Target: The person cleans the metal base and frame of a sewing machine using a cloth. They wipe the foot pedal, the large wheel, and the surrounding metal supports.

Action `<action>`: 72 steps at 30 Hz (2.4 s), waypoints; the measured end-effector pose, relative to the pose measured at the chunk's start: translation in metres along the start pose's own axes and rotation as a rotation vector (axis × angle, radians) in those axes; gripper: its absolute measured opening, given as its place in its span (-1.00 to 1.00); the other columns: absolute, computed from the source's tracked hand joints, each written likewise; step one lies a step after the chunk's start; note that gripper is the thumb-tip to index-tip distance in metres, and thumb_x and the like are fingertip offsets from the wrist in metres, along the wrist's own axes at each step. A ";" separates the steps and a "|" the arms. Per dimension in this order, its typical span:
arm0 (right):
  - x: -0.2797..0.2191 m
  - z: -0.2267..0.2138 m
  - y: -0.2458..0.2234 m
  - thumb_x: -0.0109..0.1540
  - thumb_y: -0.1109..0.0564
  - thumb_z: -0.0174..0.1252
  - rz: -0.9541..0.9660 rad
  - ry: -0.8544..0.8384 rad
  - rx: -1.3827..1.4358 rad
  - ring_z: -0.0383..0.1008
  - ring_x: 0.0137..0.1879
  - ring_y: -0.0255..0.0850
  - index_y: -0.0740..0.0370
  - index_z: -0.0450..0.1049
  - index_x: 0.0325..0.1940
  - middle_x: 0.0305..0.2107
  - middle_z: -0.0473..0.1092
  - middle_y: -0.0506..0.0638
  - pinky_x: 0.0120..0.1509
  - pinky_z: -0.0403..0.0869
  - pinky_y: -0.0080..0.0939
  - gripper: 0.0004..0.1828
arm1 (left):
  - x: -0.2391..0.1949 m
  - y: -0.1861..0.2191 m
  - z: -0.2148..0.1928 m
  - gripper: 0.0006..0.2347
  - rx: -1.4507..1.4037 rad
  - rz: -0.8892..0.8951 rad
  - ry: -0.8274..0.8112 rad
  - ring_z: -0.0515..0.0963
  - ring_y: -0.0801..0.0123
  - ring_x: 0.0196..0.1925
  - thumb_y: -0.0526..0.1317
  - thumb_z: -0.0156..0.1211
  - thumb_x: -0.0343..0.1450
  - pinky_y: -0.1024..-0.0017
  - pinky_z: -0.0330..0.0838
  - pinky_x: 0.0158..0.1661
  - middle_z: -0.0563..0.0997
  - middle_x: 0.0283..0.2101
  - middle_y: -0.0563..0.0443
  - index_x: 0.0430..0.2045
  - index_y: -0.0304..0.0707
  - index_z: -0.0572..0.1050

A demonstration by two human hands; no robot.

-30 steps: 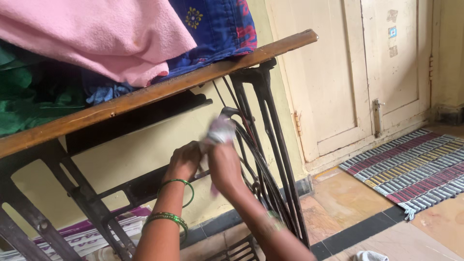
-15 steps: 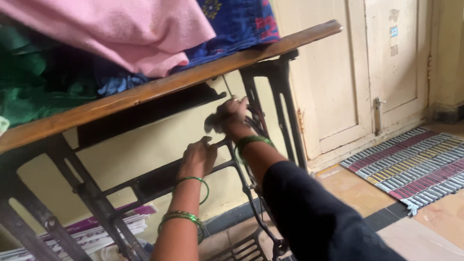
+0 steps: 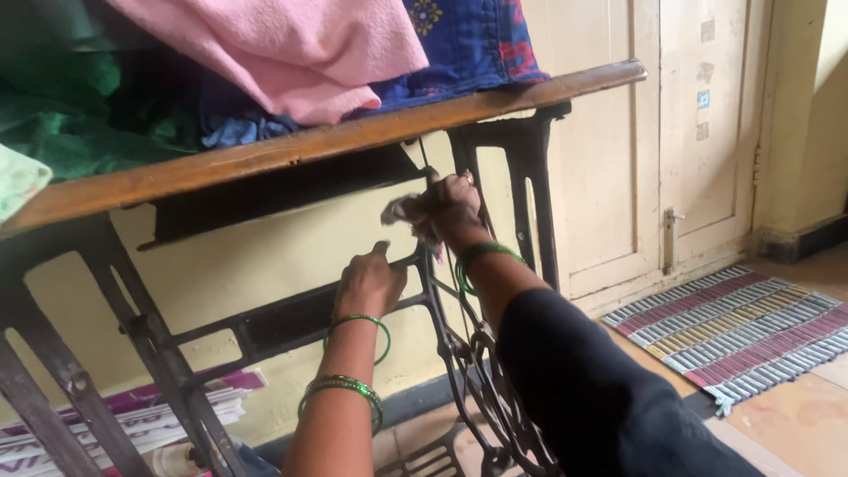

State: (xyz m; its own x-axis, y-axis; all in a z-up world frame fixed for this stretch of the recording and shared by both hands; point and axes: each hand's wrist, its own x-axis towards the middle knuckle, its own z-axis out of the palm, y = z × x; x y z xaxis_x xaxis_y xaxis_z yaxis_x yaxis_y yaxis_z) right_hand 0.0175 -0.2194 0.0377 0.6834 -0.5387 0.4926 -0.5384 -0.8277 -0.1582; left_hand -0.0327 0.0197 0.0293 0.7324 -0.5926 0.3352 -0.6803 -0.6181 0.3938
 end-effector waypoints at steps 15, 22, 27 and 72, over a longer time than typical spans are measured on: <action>-0.027 0.013 0.017 0.08 -0.04 0.14 -0.386 0.253 -0.108 0.31 0.31 0.14 -0.26 0.48 0.24 0.14 0.43 0.06 0.34 0.19 0.50 -0.41 | 0.030 -0.004 0.017 -0.54 0.114 -0.023 -0.005 0.50 -0.07 0.25 -0.19 0.02 0.40 0.14 0.37 0.26 0.52 0.19 -0.24 0.27 -0.04 0.38; -0.049 -0.016 0.007 0.06 -0.03 0.30 -0.227 0.034 -0.282 0.28 0.27 0.05 -0.26 0.46 0.15 0.03 0.36 -0.05 0.26 0.24 0.27 -0.45 | 0.032 0.008 0.019 -0.51 0.138 -0.015 -0.033 0.51 -0.07 0.25 -0.19 0.01 0.39 0.16 0.35 0.29 0.58 0.13 -0.29 0.31 -0.03 0.34; -0.043 -0.005 -0.002 0.02 0.00 0.37 -0.226 0.177 -0.295 0.34 0.14 -0.02 -0.14 0.43 0.14 -0.08 0.33 -0.03 0.10 0.37 -0.07 -0.40 | 0.037 0.012 0.023 -0.47 0.214 0.027 -0.011 0.50 -0.11 0.25 -0.17 0.02 0.38 0.11 0.35 0.28 0.54 0.17 -0.34 0.34 -0.05 0.29; -0.217 0.157 -0.023 0.24 0.42 -0.10 -0.008 0.264 0.467 0.56 -0.07 0.17 0.35 0.19 0.34 -0.05 0.38 0.37 -0.13 0.61 0.00 -0.46 | 0.089 -0.034 0.108 -0.56 -0.109 0.250 0.022 0.55 -0.12 0.10 0.07 0.01 0.45 0.08 0.34 0.17 0.64 -0.01 -0.28 0.15 -0.15 0.48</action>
State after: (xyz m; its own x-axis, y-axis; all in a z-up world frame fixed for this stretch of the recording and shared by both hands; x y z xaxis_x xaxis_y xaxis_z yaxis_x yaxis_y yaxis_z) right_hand -0.0415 -0.1083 -0.2000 0.5071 -0.5243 0.6841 -0.2161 -0.8457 -0.4880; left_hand 0.0529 -0.0678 -0.0465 0.5433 -0.7078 0.4516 -0.8341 -0.3939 0.3861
